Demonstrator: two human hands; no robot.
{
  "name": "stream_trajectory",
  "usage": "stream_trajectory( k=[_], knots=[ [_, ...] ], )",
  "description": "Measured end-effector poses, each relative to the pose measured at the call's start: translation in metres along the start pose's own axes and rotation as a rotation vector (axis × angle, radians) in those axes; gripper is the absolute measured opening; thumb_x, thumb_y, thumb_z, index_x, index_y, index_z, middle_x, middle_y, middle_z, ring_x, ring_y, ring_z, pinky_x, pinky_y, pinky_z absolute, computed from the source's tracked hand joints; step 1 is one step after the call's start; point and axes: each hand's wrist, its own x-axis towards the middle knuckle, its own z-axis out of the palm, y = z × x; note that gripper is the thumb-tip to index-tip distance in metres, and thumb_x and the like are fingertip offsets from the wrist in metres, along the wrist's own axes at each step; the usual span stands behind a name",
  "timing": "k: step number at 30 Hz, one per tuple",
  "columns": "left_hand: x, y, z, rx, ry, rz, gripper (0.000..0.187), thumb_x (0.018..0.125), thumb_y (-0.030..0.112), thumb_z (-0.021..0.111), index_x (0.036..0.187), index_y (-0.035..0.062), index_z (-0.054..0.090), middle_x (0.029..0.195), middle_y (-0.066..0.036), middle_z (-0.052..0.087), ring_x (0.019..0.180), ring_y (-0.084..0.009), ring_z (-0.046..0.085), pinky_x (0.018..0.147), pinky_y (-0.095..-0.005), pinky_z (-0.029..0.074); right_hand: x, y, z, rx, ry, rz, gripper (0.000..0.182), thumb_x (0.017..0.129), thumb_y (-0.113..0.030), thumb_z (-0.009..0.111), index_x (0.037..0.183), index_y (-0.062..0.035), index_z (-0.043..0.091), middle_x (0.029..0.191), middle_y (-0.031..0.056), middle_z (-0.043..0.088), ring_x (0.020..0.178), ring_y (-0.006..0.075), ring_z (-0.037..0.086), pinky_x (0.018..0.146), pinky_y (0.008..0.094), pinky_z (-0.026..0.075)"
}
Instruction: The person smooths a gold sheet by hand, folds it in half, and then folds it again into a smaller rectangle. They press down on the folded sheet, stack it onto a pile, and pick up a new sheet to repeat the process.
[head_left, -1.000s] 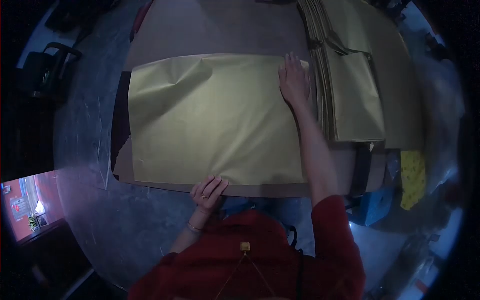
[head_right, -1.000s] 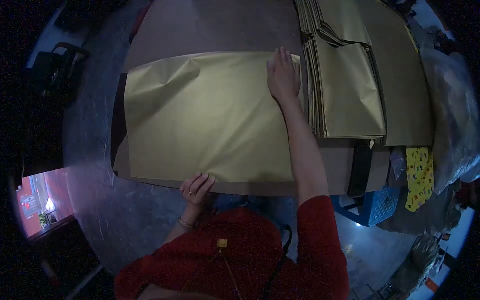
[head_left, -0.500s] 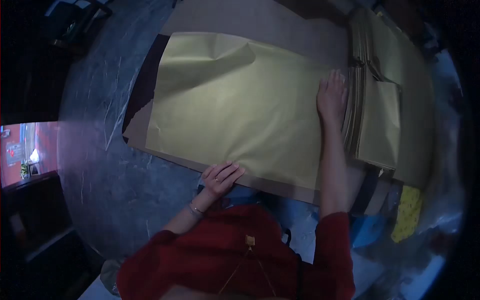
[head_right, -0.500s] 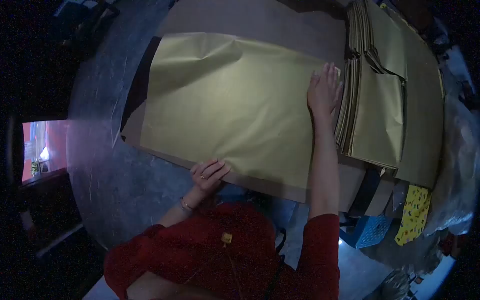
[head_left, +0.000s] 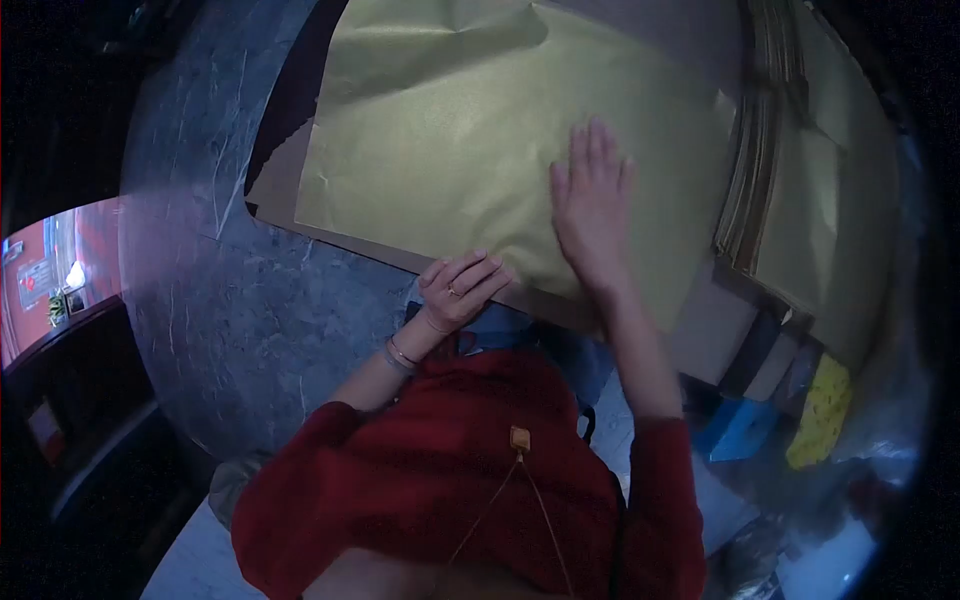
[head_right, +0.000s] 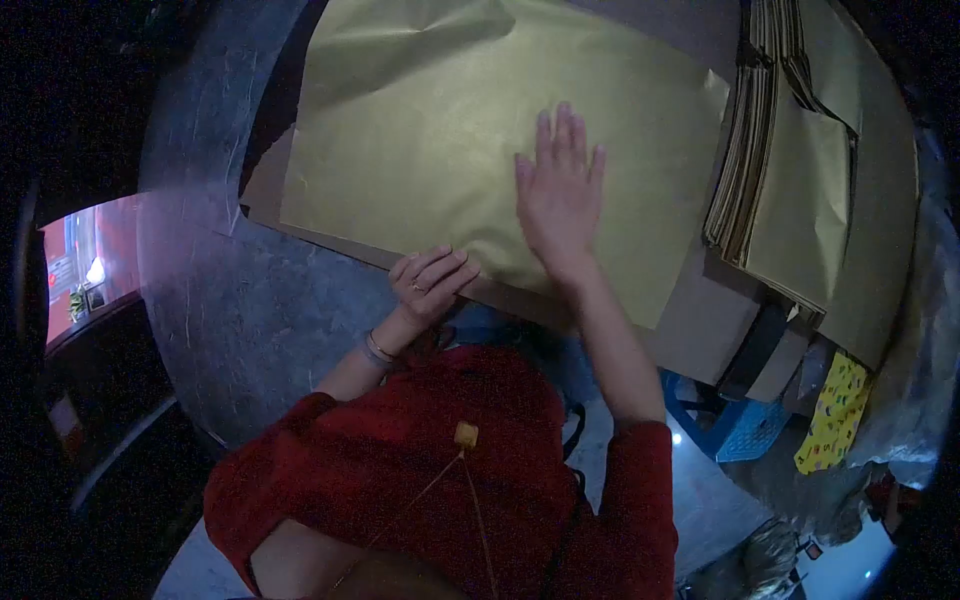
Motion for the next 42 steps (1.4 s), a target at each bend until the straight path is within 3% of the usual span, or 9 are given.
stream_trajectory(
  k=[8,20,26,28,29,34,37,39,42],
  knots=[
    [0.001,0.002,-0.003,-0.035,-0.061,-0.044,0.020,0.076,0.019,0.067,0.094,0.0283,0.069,0.102,0.012,0.062,0.097,-0.0096,0.060,0.079,-0.0246,0.041,-0.038,-0.023,-0.005,0.108,-0.061,-0.204,0.049,0.093,-0.030,0.046,0.138,-0.0136,0.038,0.148,0.0008,0.030,0.136,0.0166,0.029,0.109,0.0462,0.023],
    [-0.005,0.001,0.000,-0.060,-0.072,-0.053,0.021,0.076,0.017,0.066,0.094,0.0276,0.068,0.105,0.009,0.061,0.102,-0.0110,0.058,0.082,-0.0259,0.038,-0.044,-0.024,-0.004,0.101,-0.099,-0.169,0.051,0.093,-0.029,0.046,0.140,-0.0140,0.035,0.149,0.0017,0.027,0.137,0.0187,0.025,0.110,0.0488,0.021],
    [0.004,0.007,-0.023,-0.063,-0.231,-0.098,0.034,0.075,0.019,0.068,0.108,0.0214,0.064,0.118,0.002,0.057,0.117,-0.0180,0.051,0.099,-0.0371,0.034,-0.043,-0.022,-0.005,0.117,-0.095,-0.186,0.050,0.093,-0.029,0.046,0.139,-0.0131,0.035,0.150,0.0027,0.026,0.137,0.0199,0.025,0.110,0.0497,0.022],
    [0.017,0.010,-0.037,-0.318,-0.355,-0.196,0.042,0.075,0.020,0.067,0.116,0.0170,0.060,0.127,-0.004,0.053,0.124,-0.0239,0.046,0.107,-0.0439,0.026,-0.043,-0.022,-0.006,0.115,-0.087,-0.204,0.050,0.093,-0.028,0.046,0.139,-0.0129,0.035,0.150,0.0026,0.025,0.138,0.0201,0.025,0.109,0.0499,0.023],
    [0.027,0.011,-0.044,-0.408,-0.410,-0.158,0.045,0.077,0.019,0.064,0.121,0.0097,0.057,0.131,-0.009,0.050,0.127,-0.0284,0.043,0.108,-0.0457,0.025,-0.042,-0.022,-0.006,0.102,-0.109,-0.197,0.051,0.093,-0.029,0.045,0.140,-0.0129,0.035,0.150,0.0031,0.025,0.138,0.0203,0.023,0.110,0.0499,0.021],
    [0.089,0.013,-0.006,-0.390,-0.450,-0.250,0.045,0.088,0.025,0.053,0.128,0.0050,0.049,0.138,-0.013,0.042,0.131,-0.0312,0.036,0.110,-0.0457,0.022,-0.042,-0.021,-0.013,0.079,-0.188,-0.223,0.057,0.091,-0.031,0.041,0.143,-0.0121,0.030,0.150,0.0066,0.026,0.141,0.0232,0.015,0.112,0.0493,0.011],
    [0.117,-0.002,0.033,-0.356,-0.476,-0.332,0.047,0.093,0.029,0.044,0.133,0.0053,0.042,0.143,-0.014,0.035,0.136,-0.0306,0.028,0.110,-0.0457,0.021,-0.041,-0.025,-0.020,0.027,-0.250,-0.233,0.055,0.091,-0.029,0.044,0.141,-0.0075,0.033,0.147,0.0105,0.031,0.139,0.0272,0.020,0.112,0.0491,0.013],
    [0.122,-0.018,0.057,-0.218,-0.686,-0.128,0.049,0.096,0.032,0.036,0.137,0.0061,0.037,0.147,-0.012,0.029,0.138,-0.0293,0.021,0.111,-0.0454,0.019,-0.044,-0.023,-0.012,0.012,-0.238,-0.219,0.054,0.090,-0.028,0.045,0.139,-0.0051,0.036,0.144,0.0127,0.034,0.137,0.0294,0.023,0.112,0.0490,0.014],
    [0.136,-0.038,0.075,-0.250,-0.694,-0.070,0.047,0.097,0.033,0.033,0.138,0.0099,0.037,0.147,-0.007,0.031,0.138,-0.0221,0.024,0.112,-0.0435,0.018,-0.045,-0.019,-0.006,0.069,-0.138,-0.224,0.050,0.091,-0.026,0.046,0.133,0.0006,0.041,0.137,0.0175,0.043,0.133,0.0309,0.032,0.110,0.0489,0.019]
  ],
)
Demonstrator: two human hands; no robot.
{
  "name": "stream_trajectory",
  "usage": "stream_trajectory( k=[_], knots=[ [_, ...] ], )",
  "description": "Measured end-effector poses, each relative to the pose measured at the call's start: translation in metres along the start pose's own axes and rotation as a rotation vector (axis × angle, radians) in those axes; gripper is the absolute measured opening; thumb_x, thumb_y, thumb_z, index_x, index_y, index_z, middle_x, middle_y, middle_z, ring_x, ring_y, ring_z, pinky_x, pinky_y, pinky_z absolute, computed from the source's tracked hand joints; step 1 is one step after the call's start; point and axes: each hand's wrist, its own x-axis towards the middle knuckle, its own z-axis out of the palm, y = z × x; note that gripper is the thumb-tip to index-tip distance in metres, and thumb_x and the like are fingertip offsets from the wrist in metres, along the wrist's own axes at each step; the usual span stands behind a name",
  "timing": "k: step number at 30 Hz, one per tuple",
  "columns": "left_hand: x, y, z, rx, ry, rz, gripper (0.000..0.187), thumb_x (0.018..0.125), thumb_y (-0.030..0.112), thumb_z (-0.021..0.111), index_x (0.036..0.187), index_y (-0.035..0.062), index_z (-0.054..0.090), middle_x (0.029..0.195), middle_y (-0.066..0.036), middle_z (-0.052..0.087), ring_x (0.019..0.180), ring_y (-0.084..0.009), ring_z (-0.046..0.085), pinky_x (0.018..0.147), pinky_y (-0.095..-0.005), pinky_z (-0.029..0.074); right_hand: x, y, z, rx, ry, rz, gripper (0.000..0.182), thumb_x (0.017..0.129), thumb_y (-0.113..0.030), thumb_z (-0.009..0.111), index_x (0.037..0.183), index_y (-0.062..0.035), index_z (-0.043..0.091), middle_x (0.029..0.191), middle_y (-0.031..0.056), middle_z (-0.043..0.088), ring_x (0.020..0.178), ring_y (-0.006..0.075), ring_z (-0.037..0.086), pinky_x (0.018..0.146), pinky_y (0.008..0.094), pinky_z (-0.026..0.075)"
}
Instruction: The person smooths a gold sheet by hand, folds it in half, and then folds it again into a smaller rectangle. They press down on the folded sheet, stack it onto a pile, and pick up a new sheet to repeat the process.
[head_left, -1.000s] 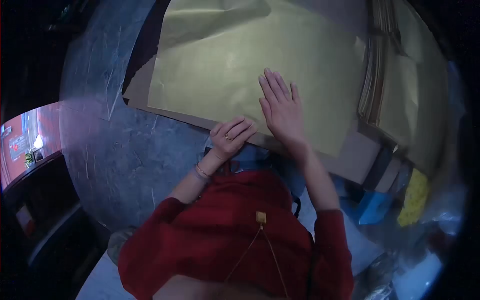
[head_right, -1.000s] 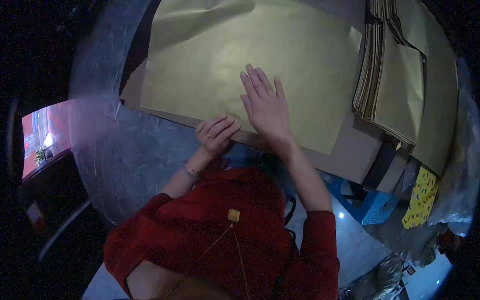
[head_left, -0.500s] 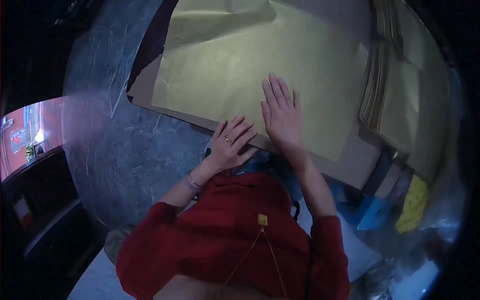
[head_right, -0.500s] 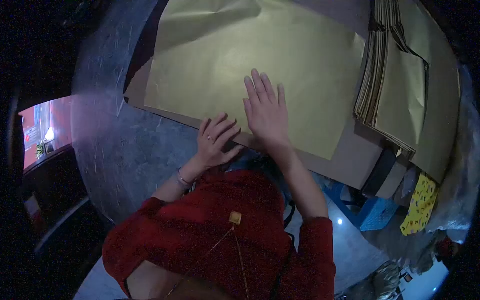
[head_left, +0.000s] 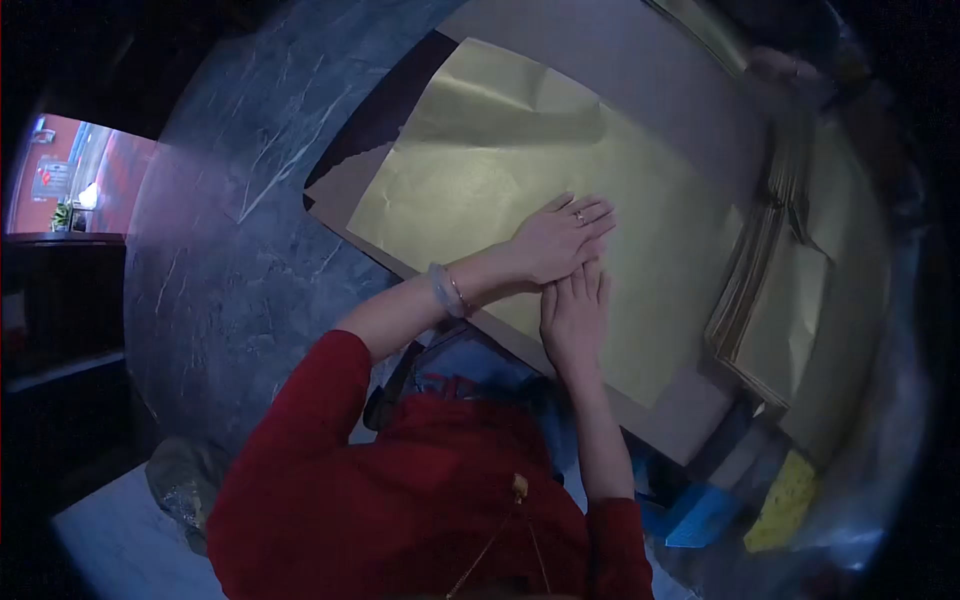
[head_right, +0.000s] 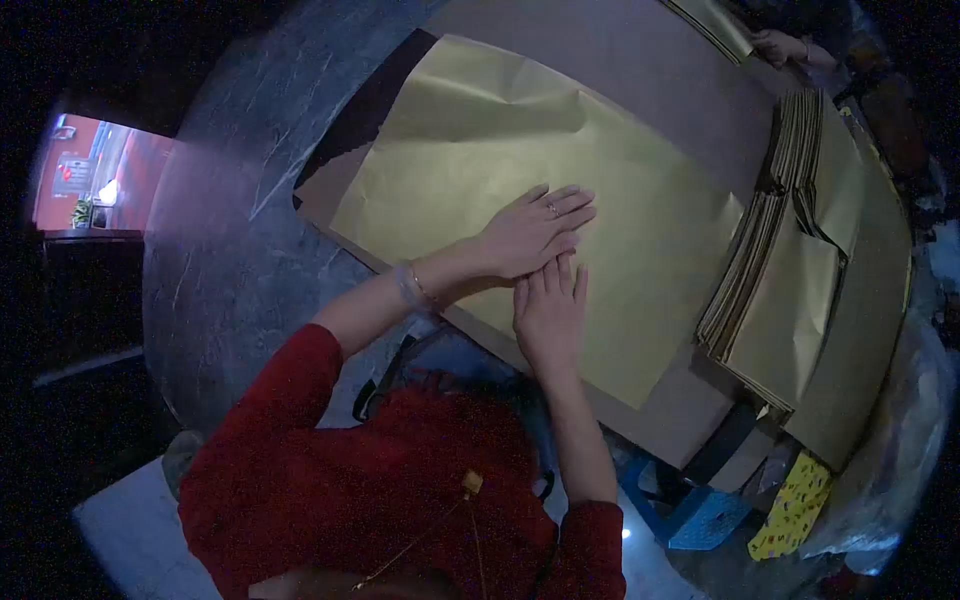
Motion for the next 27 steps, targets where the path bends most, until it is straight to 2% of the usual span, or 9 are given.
stream_trajectory(
  k=[2,3,10,19,23,24,27],
  knots=[
    [0.011,-0.016,-0.001,0.052,0.079,0.038,0.046,0.096,0.033,0.035,0.137,0.0114,0.038,0.146,-0.006,0.034,0.136,-0.0201,0.027,0.111,-0.0424,0.020,0.001,-0.004,0.000,-0.020,0.041,-0.003,0.047,0.094,-0.026,0.043,0.135,-0.0020,0.040,0.140,0.0148,0.039,0.134,0.0272,0.031,0.110,0.0488,0.021],
    [0.018,-0.022,-0.004,0.073,0.102,0.039,0.046,0.096,0.033,0.036,0.137,0.0114,0.039,0.145,-0.006,0.034,0.136,-0.0204,0.028,0.111,-0.0420,0.021,0.001,-0.005,-0.001,0.001,0.012,0.036,0.047,0.095,-0.026,0.040,0.137,-0.0051,0.037,0.145,0.0110,0.034,0.136,0.0234,0.028,0.110,0.0482,0.020],
    [0.068,-0.049,-0.009,0.137,0.190,0.008,0.050,0.096,0.039,0.036,0.135,0.0085,0.040,0.145,-0.009,0.035,0.136,-0.0240,0.028,0.111,-0.0386,0.022,0.002,-0.009,-0.012,0.028,-0.055,0.050,0.049,0.097,-0.026,0.036,0.142,-0.0082,0.029,0.150,0.0065,0.024,0.139,0.0215,0.022,0.111,0.0471,0.018],
    [0.095,-0.056,0.000,0.113,0.246,-0.079,0.055,0.093,0.043,0.038,0.135,0.0072,0.040,0.144,-0.010,0.035,0.135,-0.0262,0.030,0.112,-0.0413,0.022,0.000,-0.006,-0.010,0.102,0.019,0.029,0.048,0.095,-0.024,0.039,0.139,-0.0066,0.034,0.148,0.0086,0.028,0.138,0.0237,0.025,0.111,0.0480,0.017],
    [0.101,-0.053,-0.001,0.188,0.270,-0.197,0.058,0.091,0.043,0.040,0.136,0.0058,0.038,0.145,-0.011,0.034,0.134,-0.0253,0.030,0.112,-0.0408,0.021,0.000,-0.009,-0.012,0.128,-0.008,0.028,0.048,0.095,-0.023,0.039,0.140,-0.0077,0.033,0.149,0.0081,0.027,0.138,0.0236,0.024,0.111,0.0486,0.017],
    [0.103,-0.053,0.004,0.186,0.288,-0.236,0.060,0.093,0.045,0.036,0.137,0.0048,0.036,0.145,-0.012,0.033,0.134,-0.0260,0.030,0.112,-0.0406,0.020,0.000,-0.009,-0.011,0.128,-0.022,0.052,0.048,0.095,-0.023,0.039,0.141,-0.0083,0.033,0.149,0.0076,0.027,0.138,0.0235,0.023,0.111,0.0482,0.017],
    [0.104,-0.053,0.004,0.198,0.284,-0.258,0.061,0.092,0.046,0.036,0.138,0.0052,0.035,0.145,-0.012,0.032,0.135,-0.0265,0.028,0.112,-0.0410,0.020,0.003,-0.012,-0.014,0.107,-0.050,0.054,0.049,0.095,-0.024,0.038,0.141,-0.0091,0.032,0.150,0.0067,0.026,0.139,0.0225,0.023,0.112,0.0466,0.015]
  ],
)
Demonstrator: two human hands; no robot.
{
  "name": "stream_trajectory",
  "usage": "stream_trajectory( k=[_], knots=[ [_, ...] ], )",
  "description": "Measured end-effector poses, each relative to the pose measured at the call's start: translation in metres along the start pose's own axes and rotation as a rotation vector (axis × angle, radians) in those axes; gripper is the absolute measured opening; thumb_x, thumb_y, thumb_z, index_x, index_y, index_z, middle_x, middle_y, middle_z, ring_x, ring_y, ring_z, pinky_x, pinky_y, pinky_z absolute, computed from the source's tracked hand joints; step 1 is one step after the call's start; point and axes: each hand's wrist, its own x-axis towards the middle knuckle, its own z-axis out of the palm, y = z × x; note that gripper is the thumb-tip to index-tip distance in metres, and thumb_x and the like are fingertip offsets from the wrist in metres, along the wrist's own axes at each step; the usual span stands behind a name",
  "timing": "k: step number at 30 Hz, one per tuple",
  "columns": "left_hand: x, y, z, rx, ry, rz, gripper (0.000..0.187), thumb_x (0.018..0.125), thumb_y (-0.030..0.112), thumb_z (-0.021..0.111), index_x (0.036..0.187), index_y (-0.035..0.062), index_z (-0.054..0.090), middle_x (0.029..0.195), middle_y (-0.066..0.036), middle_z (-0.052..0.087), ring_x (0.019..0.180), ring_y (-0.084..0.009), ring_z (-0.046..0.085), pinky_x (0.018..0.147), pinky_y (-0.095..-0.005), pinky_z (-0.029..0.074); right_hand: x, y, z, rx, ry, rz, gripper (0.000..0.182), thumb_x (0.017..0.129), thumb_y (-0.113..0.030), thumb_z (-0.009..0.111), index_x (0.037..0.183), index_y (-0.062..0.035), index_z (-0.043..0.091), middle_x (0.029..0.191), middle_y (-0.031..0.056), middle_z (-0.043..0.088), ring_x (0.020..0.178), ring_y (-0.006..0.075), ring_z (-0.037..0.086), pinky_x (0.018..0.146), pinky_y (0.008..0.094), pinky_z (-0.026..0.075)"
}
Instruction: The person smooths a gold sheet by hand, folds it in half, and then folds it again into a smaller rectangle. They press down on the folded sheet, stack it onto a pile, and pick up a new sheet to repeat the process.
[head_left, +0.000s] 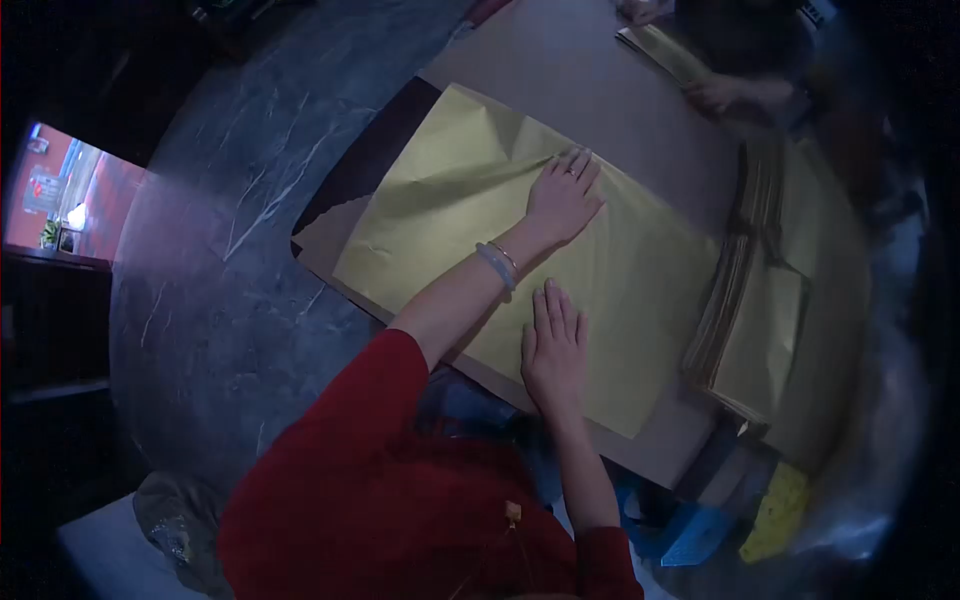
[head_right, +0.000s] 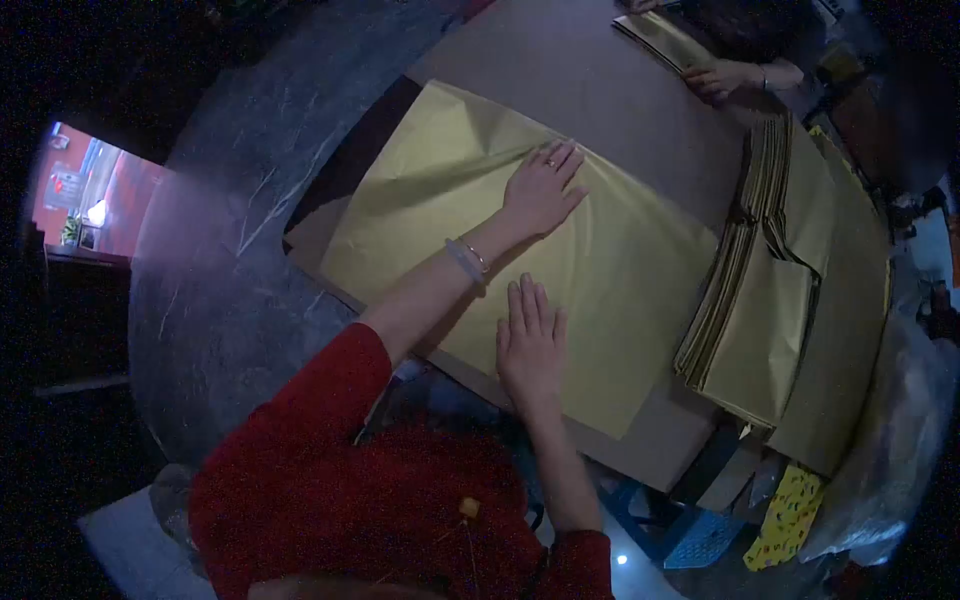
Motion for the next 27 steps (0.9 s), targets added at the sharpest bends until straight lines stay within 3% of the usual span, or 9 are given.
stream_trajectory(
  k=[4,6,14,23,27],
  knots=[
    [-0.006,-0.017,-0.005,-0.015,0.042,-0.016,0.059,0.092,0.045,0.039,0.136,0.0065,0.038,0.144,-0.011,0.034,0.134,-0.0269,0.029,0.111,-0.0412,0.022,0.000,-0.001,-0.001,-0.049,-0.025,0.014,0.049,0.095,-0.024,0.037,0.141,-0.0079,0.033,0.150,0.0069,0.026,0.139,0.0215,0.023,0.113,0.0449,0.015],
    [-0.009,-0.031,-0.012,-0.012,0.037,-0.023,0.059,0.092,0.046,0.039,0.136,0.0067,0.039,0.144,-0.011,0.034,0.134,-0.0269,0.029,0.111,-0.0413,0.022,-0.001,-0.001,-0.002,-0.123,-0.007,0.004,0.048,0.096,-0.025,0.038,0.140,-0.0078,0.034,0.149,0.0070,0.028,0.137,0.0226,0.026,0.110,0.0463,0.021],
    [-0.007,-0.081,-0.025,0.060,0.029,-0.031,0.062,0.093,0.048,0.035,0.139,0.0065,0.034,0.147,-0.011,0.030,0.137,-0.0249,0.026,0.112,-0.0390,0.021,-0.001,-0.001,0.001,-0.095,0.024,0.014,0.047,0.096,-0.025,0.038,0.140,-0.0092,0.036,0.147,0.0063,0.031,0.137,0.0222,0.026,0.111,0.0462,0.018],
    [-0.006,-0.084,-0.035,-0.004,-0.028,-0.058,0.060,0.093,0.045,0.034,0.139,0.0051,0.034,0.147,-0.010,0.029,0.138,-0.0233,0.023,0.112,-0.0381,0.021,0.002,-0.008,-0.006,-0.094,0.012,0.000,0.046,0.096,-0.024,0.038,0.140,-0.0086,0.036,0.147,0.0071,0.032,0.137,0.0242,0.027,0.112,0.0453,0.015],
    [0.005,-0.092,-0.035,0.089,0.014,-0.163,0.061,0.094,0.047,0.031,0.139,0.0060,0.034,0.148,-0.009,0.029,0.138,-0.0218,0.023,0.112,-0.0386,0.020,-0.001,-0.006,-0.009,-0.076,0.028,-0.009,0.044,0.097,-0.022,0.038,0.139,-0.0073,0.037,0.146,0.0091,0.033,0.135,0.0267,0.029,0.112,0.0456,0.017]
  ],
)
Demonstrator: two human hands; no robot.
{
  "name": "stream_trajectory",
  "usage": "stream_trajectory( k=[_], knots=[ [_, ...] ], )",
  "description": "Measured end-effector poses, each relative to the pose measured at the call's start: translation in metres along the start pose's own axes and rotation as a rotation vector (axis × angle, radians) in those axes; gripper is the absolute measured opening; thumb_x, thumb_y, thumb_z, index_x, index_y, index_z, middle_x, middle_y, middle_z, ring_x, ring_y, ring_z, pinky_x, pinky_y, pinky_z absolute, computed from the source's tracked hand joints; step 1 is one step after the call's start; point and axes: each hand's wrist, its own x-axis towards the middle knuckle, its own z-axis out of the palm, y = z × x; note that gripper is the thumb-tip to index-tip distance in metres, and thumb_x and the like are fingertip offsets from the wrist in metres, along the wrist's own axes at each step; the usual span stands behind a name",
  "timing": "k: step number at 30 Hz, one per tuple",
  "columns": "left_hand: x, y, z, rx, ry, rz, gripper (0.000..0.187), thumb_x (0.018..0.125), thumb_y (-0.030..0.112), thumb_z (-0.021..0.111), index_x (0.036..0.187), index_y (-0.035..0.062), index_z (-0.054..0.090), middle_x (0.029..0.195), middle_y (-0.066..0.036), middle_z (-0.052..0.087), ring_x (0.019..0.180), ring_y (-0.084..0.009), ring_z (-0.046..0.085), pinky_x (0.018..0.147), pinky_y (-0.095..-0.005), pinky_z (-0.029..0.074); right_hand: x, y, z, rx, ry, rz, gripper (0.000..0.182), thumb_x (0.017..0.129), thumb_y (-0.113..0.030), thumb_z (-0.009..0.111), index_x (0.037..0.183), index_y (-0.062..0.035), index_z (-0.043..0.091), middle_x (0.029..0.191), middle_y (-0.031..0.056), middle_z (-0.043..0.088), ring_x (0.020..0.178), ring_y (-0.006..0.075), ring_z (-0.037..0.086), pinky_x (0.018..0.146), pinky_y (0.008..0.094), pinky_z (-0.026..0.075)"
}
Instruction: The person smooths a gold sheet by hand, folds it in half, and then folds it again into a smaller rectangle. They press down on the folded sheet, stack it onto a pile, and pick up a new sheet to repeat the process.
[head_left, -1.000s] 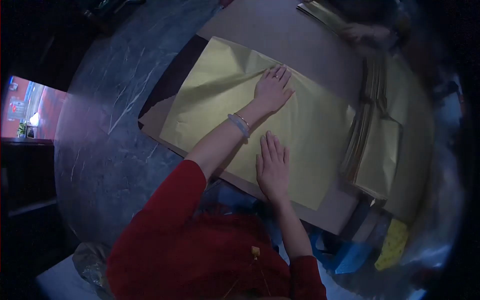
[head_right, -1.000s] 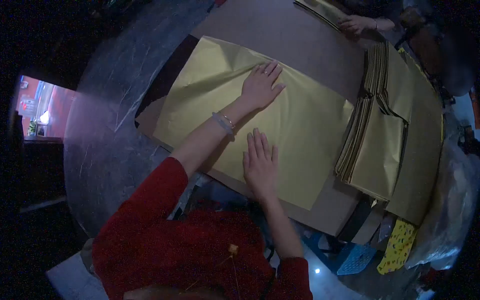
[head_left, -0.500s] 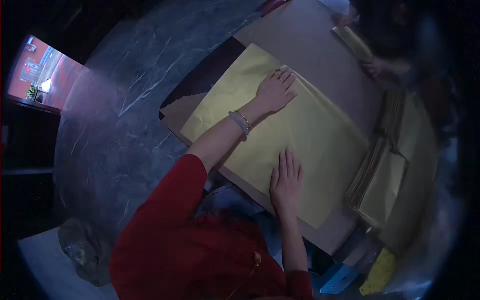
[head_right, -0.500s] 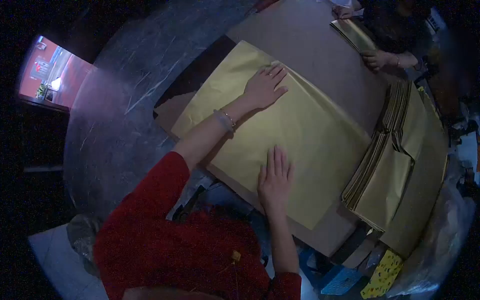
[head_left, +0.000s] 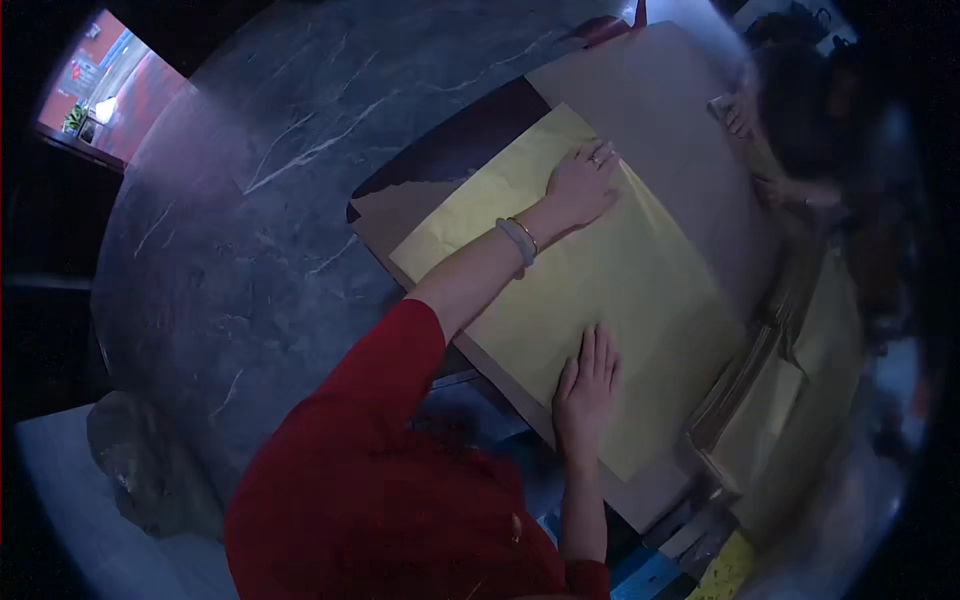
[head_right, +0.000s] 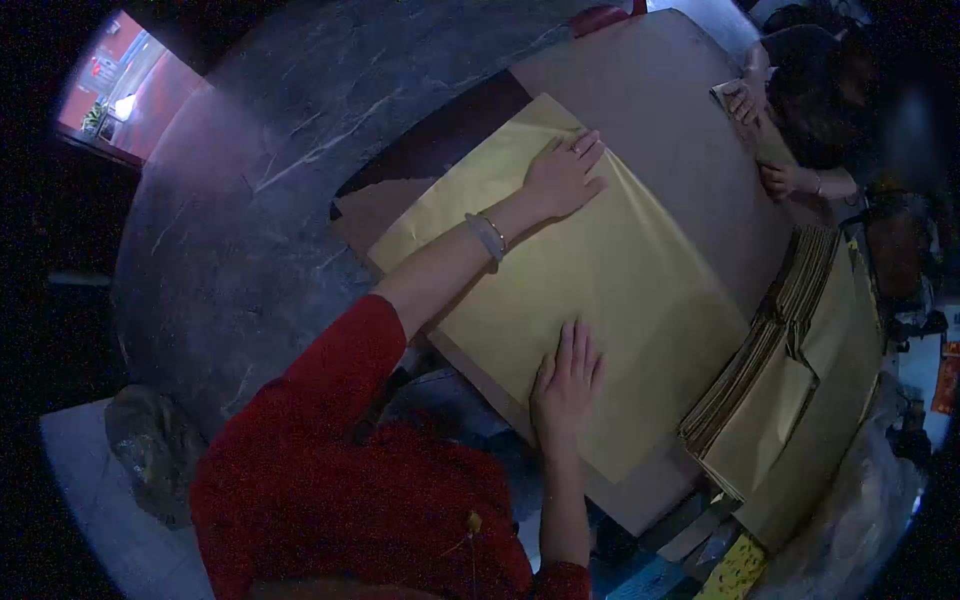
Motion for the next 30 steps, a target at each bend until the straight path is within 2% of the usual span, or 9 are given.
stream_trajectory(
  k=[8,13,16,21,25,30],
  knots=[
    [0.006,-0.025,-0.003,0.016,0.106,-0.154,0.062,0.093,0.046,0.036,0.137,0.0024,0.037,0.145,-0.011,0.034,0.135,-0.0228,0.028,0.110,-0.0404,0.023,-0.002,0.003,0.001,-0.020,-0.004,-0.003,0.047,0.095,-0.020,0.041,0.139,-0.0059,0.036,0.145,0.0117,0.035,0.134,0.0292,0.032,0.111,0.0456,0.018],
    [0.011,-0.031,-0.010,0.094,0.109,-0.221,0.064,0.093,0.048,0.036,0.137,0.0021,0.037,0.145,-0.013,0.033,0.138,-0.0250,0.023,0.112,-0.0390,0.017,0.002,-0.002,-0.002,-0.024,-0.029,0.017,0.047,0.095,-0.020,0.039,0.140,-0.0061,0.034,0.146,0.0113,0.032,0.135,0.0278,0.029,0.111,0.0449,0.017],
    [0.014,-0.032,-0.006,0.090,0.119,-0.260,0.064,0.093,0.048,0.035,0.138,0.0022,0.036,0.146,-0.013,0.032,0.138,-0.0244,0.022,0.112,-0.0391,0.017,0.001,0.000,0.002,-0.020,-0.016,0.000,0.047,0.095,-0.020,0.039,0.140,-0.0061,0.034,0.147,0.0111,0.031,0.135,0.0275,0.029,0.112,0.0449,0.016],
    [0.014,-0.030,-0.008,0.134,0.137,-0.269,0.064,0.093,0.048,0.036,0.137,0.0020,0.037,0.145,-0.014,0.032,0.137,-0.0254,0.023,0.111,-0.0395,0.019,0.001,-0.003,-0.001,-0.018,-0.033,0.010,0.047,0.096,-0.020,0.038,0.140,-0.0060,0.034,0.147,0.0118,0.031,0.136,0.0265,0.028,0.112,0.0443,0.014],
    [0.010,-0.030,-0.010,0.052,0.220,-0.246,0.063,0.091,0.047,0.041,0.135,0.0011,0.040,0.143,-0.015,0.033,0.135,-0.0263,0.026,0.111,-0.0413,0.020,0.001,-0.001,0.000,0.012,-0.024,0.000,0.046,0.096,-0.020,0.036,0.140,-0.0060,0.034,0.147,0.0124,0.030,0.137,0.0261,0.026,0.112,0.0442,0.013],
    [0.010,-0.028,-0.012,0.034,0.190,-0.279,0.063,0.091,0.046,0.041,0.135,0.0018,0.040,0.143,-0.015,0.035,0.136,-0.0257,0.025,0.111,-0.0409,0.019,0.000,-0.003,-0.001,-0.009,-0.038,0.002,0.046,0.096,-0.021,0.035,0.140,-0.0061,0.033,0.147,0.0123,0.030,0.137,0.0260,0.025,0.112,0.0447,0.013]
  ],
)
